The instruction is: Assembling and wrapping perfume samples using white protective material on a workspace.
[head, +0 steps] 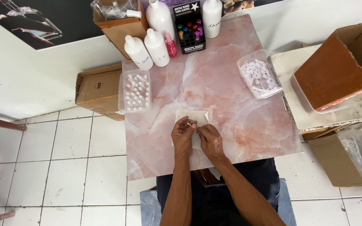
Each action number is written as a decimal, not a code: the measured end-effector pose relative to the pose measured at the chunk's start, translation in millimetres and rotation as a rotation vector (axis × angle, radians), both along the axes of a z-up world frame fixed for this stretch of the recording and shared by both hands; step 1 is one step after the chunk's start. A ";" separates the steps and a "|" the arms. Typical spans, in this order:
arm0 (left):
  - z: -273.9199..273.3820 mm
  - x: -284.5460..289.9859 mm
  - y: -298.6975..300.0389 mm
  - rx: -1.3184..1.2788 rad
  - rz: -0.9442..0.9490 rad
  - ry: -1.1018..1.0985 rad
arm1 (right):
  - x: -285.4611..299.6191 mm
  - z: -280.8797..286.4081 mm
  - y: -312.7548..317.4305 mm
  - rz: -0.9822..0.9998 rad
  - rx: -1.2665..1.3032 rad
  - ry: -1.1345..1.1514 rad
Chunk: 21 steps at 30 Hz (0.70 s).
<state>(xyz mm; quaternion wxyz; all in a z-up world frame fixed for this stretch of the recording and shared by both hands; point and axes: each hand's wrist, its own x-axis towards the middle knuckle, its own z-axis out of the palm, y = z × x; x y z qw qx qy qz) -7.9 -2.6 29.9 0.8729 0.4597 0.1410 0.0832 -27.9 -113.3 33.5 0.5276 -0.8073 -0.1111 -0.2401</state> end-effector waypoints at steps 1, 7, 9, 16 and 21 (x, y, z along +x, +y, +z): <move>0.9 -2.5 1.3 0.001 0.003 0.000 | 0.0 -0.8 0.2 0.003 0.001 0.000; 24.5 -15.1 -0.6 -0.118 -0.094 0.004 | -1.7 14.1 -0.9 0.016 0.026 0.019; 37.0 -16.8 -4.6 -0.146 -0.121 -0.010 | -1.8 14.8 -1.6 0.009 0.065 0.047; -8.0 -4.0 -7.5 0.032 -0.053 -0.027 | -4.4 7.7 -0.7 -0.001 0.055 0.079; 29.4 -13.3 -9.5 -0.054 -0.100 -0.040 | -4.3 9.1 -1.3 -0.011 0.079 0.086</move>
